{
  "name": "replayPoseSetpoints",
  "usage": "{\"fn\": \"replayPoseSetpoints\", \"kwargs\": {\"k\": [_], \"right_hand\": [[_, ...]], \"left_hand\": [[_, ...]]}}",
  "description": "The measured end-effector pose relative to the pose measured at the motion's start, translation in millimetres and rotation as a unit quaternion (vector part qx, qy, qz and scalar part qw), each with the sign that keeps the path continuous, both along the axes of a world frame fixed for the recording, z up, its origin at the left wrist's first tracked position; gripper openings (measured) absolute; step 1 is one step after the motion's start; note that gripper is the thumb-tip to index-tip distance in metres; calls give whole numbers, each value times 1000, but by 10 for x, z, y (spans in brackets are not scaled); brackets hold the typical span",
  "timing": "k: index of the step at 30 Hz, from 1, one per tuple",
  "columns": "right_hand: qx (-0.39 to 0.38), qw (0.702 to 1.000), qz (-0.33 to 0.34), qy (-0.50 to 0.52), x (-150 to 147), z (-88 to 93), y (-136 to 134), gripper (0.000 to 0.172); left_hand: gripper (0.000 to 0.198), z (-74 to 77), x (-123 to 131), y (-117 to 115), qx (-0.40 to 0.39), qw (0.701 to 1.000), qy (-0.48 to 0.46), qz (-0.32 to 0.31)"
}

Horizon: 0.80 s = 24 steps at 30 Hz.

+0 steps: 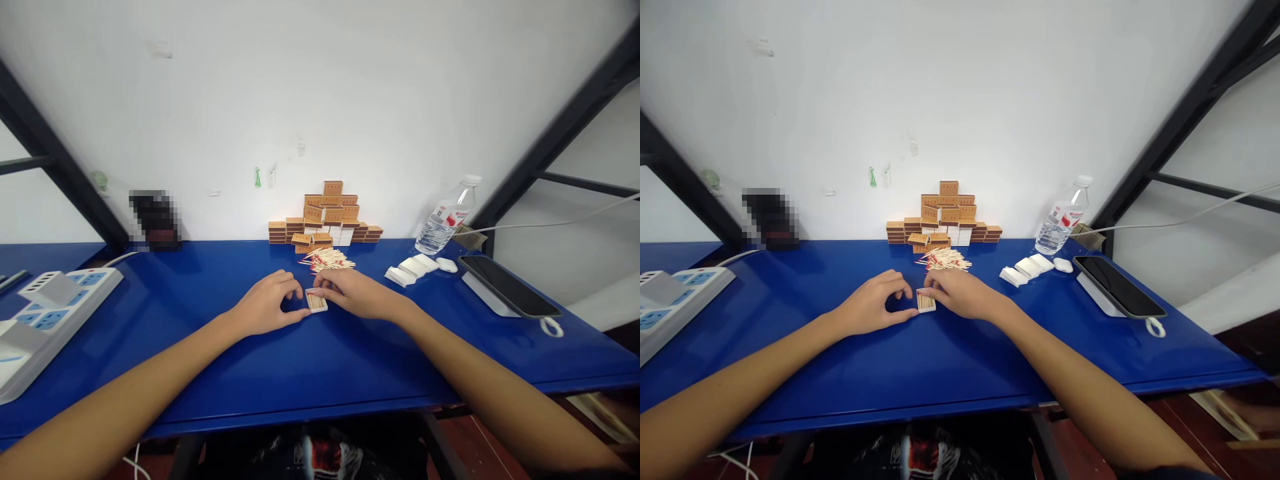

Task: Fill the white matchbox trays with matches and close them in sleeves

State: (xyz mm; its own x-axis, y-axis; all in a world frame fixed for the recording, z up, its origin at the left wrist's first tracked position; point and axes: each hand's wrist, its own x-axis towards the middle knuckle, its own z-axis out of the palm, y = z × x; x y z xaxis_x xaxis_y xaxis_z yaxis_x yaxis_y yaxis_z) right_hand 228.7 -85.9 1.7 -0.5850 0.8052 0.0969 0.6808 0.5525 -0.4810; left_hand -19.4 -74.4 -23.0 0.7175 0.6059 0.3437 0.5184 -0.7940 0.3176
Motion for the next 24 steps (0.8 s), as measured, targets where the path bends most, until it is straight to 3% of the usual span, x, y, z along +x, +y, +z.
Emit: {"fn": "replayPoseSetpoints", "kwargs": {"k": [7,9,13,18,20,24], "right_hand": [[-15,997,51,55,-20,5,19,26],[20,999,19,41,67,26,77,24],[114,983,-133,-61,473,60,289,14],[29,987,-132,-85,841,-51,516,24],[14,990,-118,-75,811,-114,544,27],[-4,990,-110,-90,652,-156,514,18]], "left_hand": [[37,35,-10,-18,13,1000,-1,14],[35,26,-14,-18,9,1000,2,14],[31,19,-20,-15,11,1000,9,12],[32,24,-21,-14,14,1000,19,6],[28,23,-19,-12,14,1000,23,5],[27,16,-17,-4,10,1000,20,1]]}}
